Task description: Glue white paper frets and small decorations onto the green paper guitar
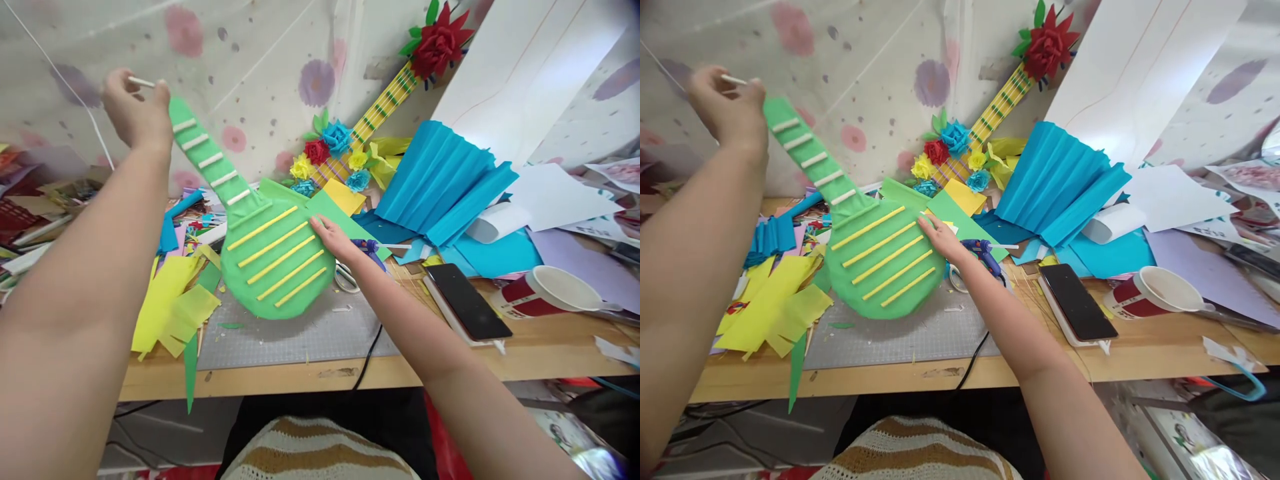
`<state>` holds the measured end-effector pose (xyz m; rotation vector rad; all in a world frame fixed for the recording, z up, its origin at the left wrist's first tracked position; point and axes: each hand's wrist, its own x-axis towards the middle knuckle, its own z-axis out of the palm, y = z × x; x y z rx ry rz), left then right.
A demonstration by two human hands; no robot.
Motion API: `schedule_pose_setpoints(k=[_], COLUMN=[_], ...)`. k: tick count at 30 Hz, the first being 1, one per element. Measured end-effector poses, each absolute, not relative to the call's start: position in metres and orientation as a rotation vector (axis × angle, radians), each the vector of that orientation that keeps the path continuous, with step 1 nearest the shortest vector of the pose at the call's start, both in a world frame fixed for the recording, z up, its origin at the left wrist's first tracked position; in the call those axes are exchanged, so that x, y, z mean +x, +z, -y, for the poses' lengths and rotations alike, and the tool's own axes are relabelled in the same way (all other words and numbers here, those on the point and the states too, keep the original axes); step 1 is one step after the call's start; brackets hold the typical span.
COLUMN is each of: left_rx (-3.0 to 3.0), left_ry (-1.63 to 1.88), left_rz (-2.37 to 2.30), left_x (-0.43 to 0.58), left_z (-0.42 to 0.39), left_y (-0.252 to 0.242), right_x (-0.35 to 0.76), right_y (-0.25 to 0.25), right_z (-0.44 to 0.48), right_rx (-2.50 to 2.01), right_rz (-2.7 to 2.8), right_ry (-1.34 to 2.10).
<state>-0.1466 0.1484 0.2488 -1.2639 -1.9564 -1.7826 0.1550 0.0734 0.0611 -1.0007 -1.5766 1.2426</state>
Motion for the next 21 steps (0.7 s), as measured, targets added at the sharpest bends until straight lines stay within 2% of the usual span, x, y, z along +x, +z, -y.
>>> schedule_pose_setpoints(k=[5, 8, 11, 16, 21], left_rx=[-1.544, -1.844, -2.066, -1.839, -1.728], left_ry=[-2.156, -2.111, -2.080, -2.192, -2.200], left_rz=[2.178, 2.427, 2.362, 2.213, 2.210], left_x=[-0.126, -0.115, -0.111, -0.123, -0.140], left_z=[-0.107, -0.089, -0.073, -0.057, -0.042], left_y=[0.188, 0.147, 0.118, 0.105, 0.100], right_x=[0.152, 0.144, 0.138, 0.130, 0.126], right_y=[0.046, 0.035, 0.029, 0.029, 0.029], right_z=[-0.087, -0.093, -0.097, -0.102, -0.110], right_rx=[-1.143, -1.194, -1.157, -1.195, -1.258], right_rz=[1.709, 1.711, 1.597, 1.267, 1.278], right_ry=[1.254, 1.266, 1.275, 1.176, 1.097])
